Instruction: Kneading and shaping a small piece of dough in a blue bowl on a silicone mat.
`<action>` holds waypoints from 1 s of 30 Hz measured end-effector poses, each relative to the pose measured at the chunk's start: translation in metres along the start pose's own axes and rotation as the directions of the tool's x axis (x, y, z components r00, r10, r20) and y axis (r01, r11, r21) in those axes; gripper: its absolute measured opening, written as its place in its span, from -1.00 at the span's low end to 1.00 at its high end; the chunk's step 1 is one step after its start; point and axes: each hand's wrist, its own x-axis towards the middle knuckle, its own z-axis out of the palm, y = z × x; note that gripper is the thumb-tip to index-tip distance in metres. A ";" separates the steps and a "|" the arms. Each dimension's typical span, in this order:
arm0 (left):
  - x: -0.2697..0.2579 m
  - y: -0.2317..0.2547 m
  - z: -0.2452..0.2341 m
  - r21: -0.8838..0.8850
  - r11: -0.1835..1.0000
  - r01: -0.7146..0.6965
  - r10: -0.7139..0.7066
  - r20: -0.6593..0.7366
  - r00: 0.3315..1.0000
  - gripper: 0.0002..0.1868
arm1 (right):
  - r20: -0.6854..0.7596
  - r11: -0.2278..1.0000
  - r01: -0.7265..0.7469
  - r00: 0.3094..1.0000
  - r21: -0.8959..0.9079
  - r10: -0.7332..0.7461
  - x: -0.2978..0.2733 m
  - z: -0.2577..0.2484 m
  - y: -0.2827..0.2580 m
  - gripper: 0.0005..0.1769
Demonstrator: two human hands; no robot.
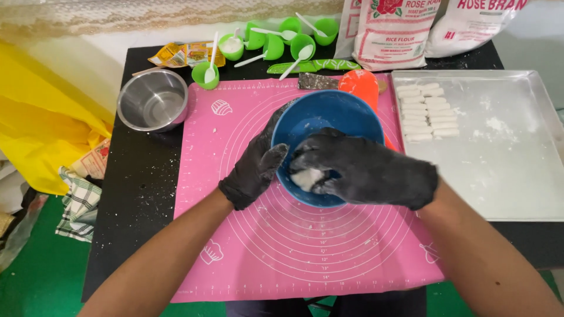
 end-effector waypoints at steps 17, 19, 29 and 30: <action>-0.006 0.005 0.008 0.012 0.997 0.077 -0.077 -0.013 0.997 -0.41 | 0.116 0.859 0.223 0.975 -0.461 -0.191 -0.013 0.034 0.007 -0.47; -0.002 0.004 0.010 0.000 0.994 0.106 -0.106 -0.022 0.994 -0.42 | 0.110 0.881 0.163 0.986 -0.444 -0.126 -0.011 0.036 0.003 -0.50; -0.009 -0.016 0.014 -0.227 0.960 0.162 -0.172 -0.026 0.985 -0.48 | 0.154 0.905 -0.386 0.919 0.179 0.362 0.027 0.004 0.018 -0.42; -0.008 -0.010 0.013 -0.225 0.961 0.158 -0.169 -0.030 0.985 -0.48 | 0.152 0.907 -0.382 0.921 0.177 0.358 0.027 -0.004 0.002 -0.42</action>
